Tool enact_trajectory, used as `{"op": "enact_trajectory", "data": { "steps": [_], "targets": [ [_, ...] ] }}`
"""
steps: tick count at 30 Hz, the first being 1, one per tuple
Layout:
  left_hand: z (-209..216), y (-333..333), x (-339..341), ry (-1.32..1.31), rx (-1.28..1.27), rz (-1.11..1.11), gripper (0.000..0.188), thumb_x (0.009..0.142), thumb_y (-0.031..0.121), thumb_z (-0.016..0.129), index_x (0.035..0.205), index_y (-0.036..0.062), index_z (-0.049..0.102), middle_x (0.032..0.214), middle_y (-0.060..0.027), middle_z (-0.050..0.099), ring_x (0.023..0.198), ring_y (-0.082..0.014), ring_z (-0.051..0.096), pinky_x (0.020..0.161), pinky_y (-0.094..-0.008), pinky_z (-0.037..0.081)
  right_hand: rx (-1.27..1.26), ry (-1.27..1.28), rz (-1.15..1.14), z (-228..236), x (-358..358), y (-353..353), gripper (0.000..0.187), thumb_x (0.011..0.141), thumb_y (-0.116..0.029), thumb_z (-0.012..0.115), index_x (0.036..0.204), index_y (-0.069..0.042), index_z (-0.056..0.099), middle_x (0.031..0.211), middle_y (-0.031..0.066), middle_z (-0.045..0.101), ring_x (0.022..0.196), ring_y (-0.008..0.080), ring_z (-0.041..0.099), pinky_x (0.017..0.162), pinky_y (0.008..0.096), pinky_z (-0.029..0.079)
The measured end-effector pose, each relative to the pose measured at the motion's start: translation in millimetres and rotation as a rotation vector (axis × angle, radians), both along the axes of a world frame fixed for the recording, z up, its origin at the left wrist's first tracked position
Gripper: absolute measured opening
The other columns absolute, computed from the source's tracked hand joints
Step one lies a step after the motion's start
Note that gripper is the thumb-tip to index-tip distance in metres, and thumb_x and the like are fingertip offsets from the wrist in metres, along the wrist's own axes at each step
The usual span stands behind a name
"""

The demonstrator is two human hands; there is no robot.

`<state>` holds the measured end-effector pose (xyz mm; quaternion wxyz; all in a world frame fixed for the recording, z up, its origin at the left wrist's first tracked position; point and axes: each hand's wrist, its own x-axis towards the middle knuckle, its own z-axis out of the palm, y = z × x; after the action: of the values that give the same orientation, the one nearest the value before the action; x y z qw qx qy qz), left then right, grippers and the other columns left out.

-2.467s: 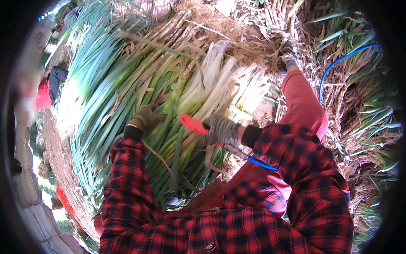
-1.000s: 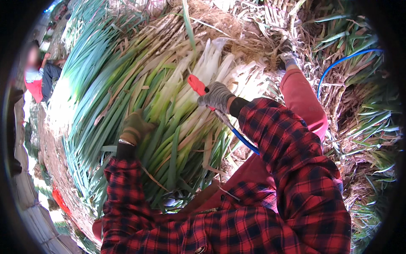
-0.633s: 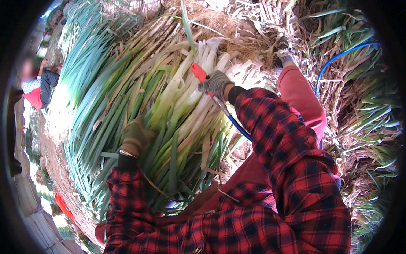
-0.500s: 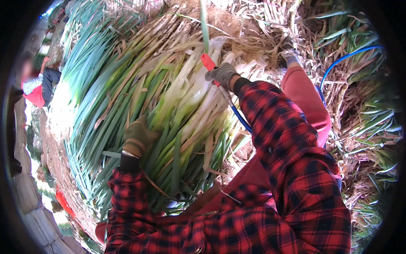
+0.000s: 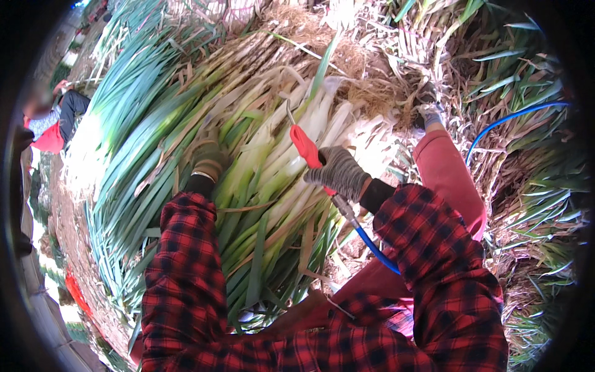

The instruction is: The person sits on the ground and uses a red knife to trim the outer leaves of large green plants. The trimmed leaves are placed aside while the person continues to work through the pile.

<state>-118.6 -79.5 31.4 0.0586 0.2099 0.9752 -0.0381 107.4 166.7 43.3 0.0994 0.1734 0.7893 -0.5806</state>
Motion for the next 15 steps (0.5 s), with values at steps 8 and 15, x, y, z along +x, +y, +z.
{"op": "enact_trajectory", "data": {
  "steps": [8,15],
  "targets": [
    [41,-6,3,-0.2,-0.105,-0.161,0.054,0.077,0.039,0.073,0.123,0.0129,0.065,0.114,-0.0184,0.069,0.105,-0.0328,0.066,0.095,-0.0438,0.049,-0.126,-0.078,-0.103,-8,7,10,0.031,0.071,-0.021,0.079,0.086,0.003,0.067,0.074,0.009,0.068,0.065,0.0154,0.063,0.063,0.0315,0.051],
    [26,-69,37,-0.383,0.188,-0.182,0.048,0.086,0.045,0.065,0.112,0.005,0.07,0.097,-0.023,0.07,0.098,-0.0404,0.066,0.088,-0.0428,0.05,0.038,0.036,0.052,-4,21,-19,0.043,0.068,-0.036,0.078,0.088,0.001,0.07,0.07,0.0126,0.066,0.067,0.0182,0.065,0.066,0.0359,0.052]
  ]
}}
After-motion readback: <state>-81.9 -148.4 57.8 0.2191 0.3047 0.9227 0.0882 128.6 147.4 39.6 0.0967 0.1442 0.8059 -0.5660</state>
